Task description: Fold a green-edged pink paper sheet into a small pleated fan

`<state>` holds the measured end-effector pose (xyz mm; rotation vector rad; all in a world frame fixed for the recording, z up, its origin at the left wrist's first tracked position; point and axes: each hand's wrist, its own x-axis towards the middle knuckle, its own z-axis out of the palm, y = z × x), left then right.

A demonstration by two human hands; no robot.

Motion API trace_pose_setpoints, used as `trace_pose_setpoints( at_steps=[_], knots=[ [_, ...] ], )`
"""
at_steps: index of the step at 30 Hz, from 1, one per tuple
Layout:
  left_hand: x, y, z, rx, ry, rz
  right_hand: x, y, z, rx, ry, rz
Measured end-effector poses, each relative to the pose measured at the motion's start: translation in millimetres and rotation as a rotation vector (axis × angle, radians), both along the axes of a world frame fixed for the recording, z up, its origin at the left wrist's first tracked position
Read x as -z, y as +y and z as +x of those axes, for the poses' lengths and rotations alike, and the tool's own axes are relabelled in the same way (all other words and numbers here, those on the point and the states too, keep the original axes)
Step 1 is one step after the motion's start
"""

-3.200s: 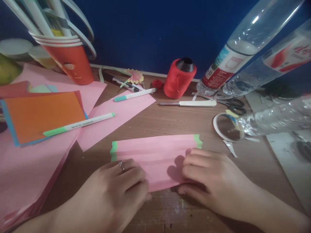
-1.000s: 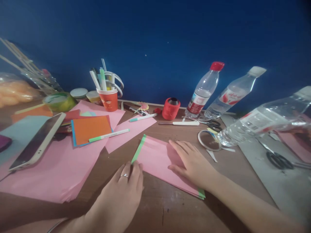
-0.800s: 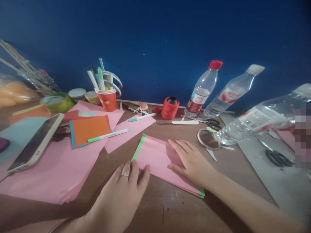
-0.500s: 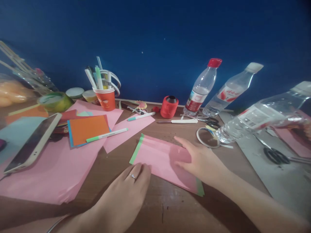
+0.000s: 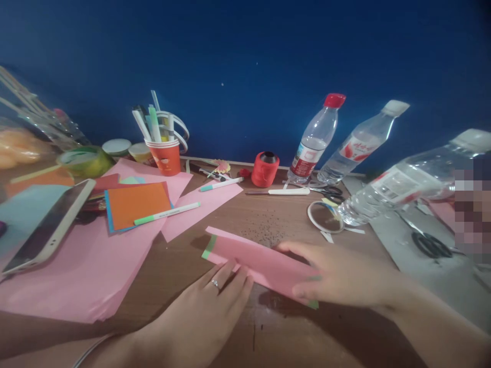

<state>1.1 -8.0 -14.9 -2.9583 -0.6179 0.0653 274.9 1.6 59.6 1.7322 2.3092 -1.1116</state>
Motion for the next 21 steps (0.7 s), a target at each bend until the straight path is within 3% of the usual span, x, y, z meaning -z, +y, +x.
trace_pose_setpoints(
  at_steps=[7, 12, 15, 18, 21],
  knots=[
    [-9.5, 12, 2, 0.043, -0.067, -0.035, 5.3, -3, -4, 0.04, 0.004, -0.037],
    [-15.2, 42, 7, -0.097, -0.242, -0.361, 24.4, 4, -2, 0.076, -0.058, 0.187],
    [-13.8, 53, 8, -0.133, -0.368, -0.473, 31.5, 7, -6, 0.102, -0.164, 0.416],
    [-12.4, 56, 8, -0.134, -0.417, -0.514, 32.8, 2, -17, -0.03, -0.152, 0.649],
    [-12.0, 52, 7, -0.127, -0.392, -0.485, 35.9, -7, -30, -0.224, -0.057, 0.582]
  ],
)
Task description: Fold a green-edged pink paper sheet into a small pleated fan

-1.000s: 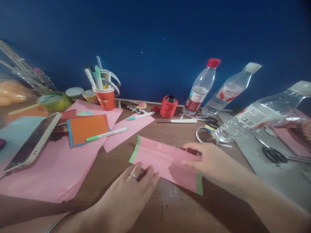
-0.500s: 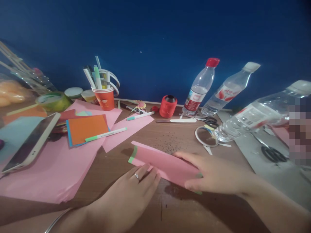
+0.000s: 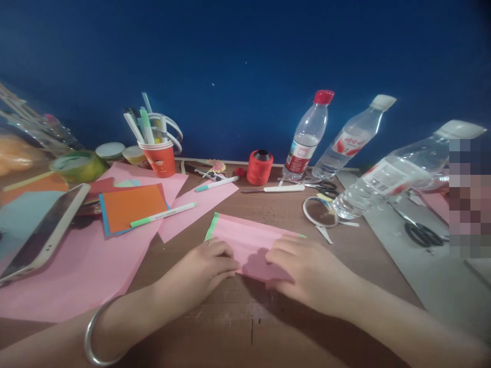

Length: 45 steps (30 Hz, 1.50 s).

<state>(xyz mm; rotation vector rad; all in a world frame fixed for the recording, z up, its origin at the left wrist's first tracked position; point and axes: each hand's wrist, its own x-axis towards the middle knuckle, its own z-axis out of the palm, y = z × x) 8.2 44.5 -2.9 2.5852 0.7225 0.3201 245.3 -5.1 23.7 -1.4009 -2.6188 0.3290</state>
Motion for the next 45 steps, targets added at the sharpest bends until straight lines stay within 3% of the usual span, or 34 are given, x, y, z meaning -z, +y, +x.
trace_pose_setpoints(
  at_steps=[4, 11, 22, 29, 32, 35, 38, 45],
  knots=[
    [1.7, -5, -3, 0.059, 0.067, 0.166, 11.9, -6, -8, -0.077, -0.019, -0.048],
    [1.6, -8, -1, 0.092, 0.104, 0.388, 27.1, -8, -9, -0.123, -0.054, 0.079],
    [3.7, -16, -8, -0.006, 0.036, 0.124, 14.0, -2, -4, 0.111, 0.084, -0.266],
    [5.2, -12, -9, -0.064, 0.061, -0.14, 11.6, 4, 5, 0.096, 0.065, -0.344],
    [4.9, -11, -8, -0.086, 0.013, -0.159, 11.9, 6, 7, 0.124, 0.102, -0.38],
    [2.9, -10, -7, -0.047, 0.004, -0.083, 14.1, 8, 8, 0.188, 0.107, -0.403],
    [2.4, -10, -6, -0.03, -0.004, -0.018, 15.5, 10, 9, 0.159, 0.163, -0.413],
    [14.7, -16, -15, -0.042, 0.005, -0.154, 16.4, 8, 10, 0.145, 0.195, -0.396]
  ],
)
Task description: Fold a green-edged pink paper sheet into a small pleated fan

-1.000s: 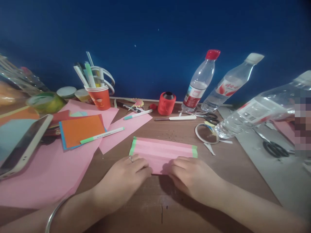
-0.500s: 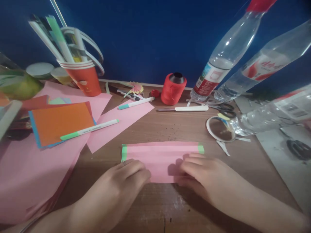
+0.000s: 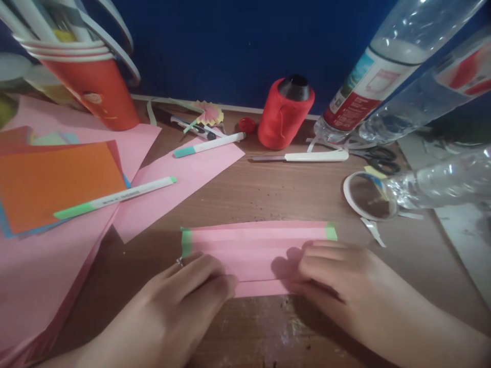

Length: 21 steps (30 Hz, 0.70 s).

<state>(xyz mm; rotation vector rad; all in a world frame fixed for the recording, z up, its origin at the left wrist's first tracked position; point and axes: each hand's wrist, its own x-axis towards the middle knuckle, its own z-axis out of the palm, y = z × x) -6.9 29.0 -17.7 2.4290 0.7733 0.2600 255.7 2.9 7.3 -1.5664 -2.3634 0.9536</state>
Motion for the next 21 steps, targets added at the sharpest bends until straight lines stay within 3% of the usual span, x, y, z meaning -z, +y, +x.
trace_pose_setpoints(
  at_steps=[15, 21],
  knots=[
    [-5.5, 2.1, 1.2, -0.063, -0.015, -0.014, 0.3, -1.0, 1.6, 0.002, -0.051, -0.004],
    [-6.5, 1.9, 1.7, -0.015, 0.023, 0.038, 1.2, 0.4, 1.9, -0.003, -0.059, 0.002]
  ],
)
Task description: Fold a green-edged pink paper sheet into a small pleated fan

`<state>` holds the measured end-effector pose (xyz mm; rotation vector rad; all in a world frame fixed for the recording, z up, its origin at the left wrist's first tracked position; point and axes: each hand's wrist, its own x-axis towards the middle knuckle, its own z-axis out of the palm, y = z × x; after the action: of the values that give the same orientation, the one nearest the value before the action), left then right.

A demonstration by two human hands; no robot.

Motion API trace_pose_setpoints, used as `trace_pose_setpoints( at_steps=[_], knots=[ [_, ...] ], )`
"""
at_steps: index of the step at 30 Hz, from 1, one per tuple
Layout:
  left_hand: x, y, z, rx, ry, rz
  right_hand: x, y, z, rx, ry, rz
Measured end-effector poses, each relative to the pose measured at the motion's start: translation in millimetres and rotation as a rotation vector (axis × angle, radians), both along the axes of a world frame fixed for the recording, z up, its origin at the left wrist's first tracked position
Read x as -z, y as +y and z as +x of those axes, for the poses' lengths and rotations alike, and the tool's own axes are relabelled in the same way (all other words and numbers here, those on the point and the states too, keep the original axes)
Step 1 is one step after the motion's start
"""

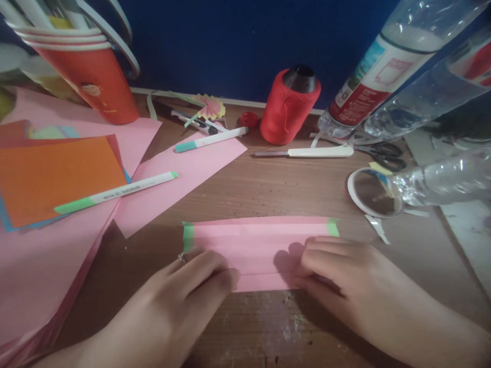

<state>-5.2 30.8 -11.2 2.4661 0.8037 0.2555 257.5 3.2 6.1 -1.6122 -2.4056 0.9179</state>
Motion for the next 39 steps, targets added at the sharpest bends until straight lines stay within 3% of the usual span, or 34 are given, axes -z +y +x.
trace_pose_setpoints(
  at_steps=[13, 21, 30, 35, 39],
  knots=[
    [-2.2, 0, 5, 0.071, -0.011, 0.221, -1.7, 0, -1, -0.007, -0.004, 0.023],
    [-0.5, -8, 5, 0.025, -0.047, 0.201, -8.7, -5, 0, -0.139, 0.078, -0.014],
    [-1.3, -5, 7, 0.03, -0.066, 0.17, -5.4, -7, -5, -0.14, 0.113, 0.043],
    [-1.7, -2, 8, 0.058, -0.079, 0.074, -4.2, -7, -8, -0.136, 0.16, 0.05],
    [0.0, 1, 6, 0.001, -0.1, 0.074, -2.7, -6, -9, -0.08, 0.172, 0.073]
  ],
)
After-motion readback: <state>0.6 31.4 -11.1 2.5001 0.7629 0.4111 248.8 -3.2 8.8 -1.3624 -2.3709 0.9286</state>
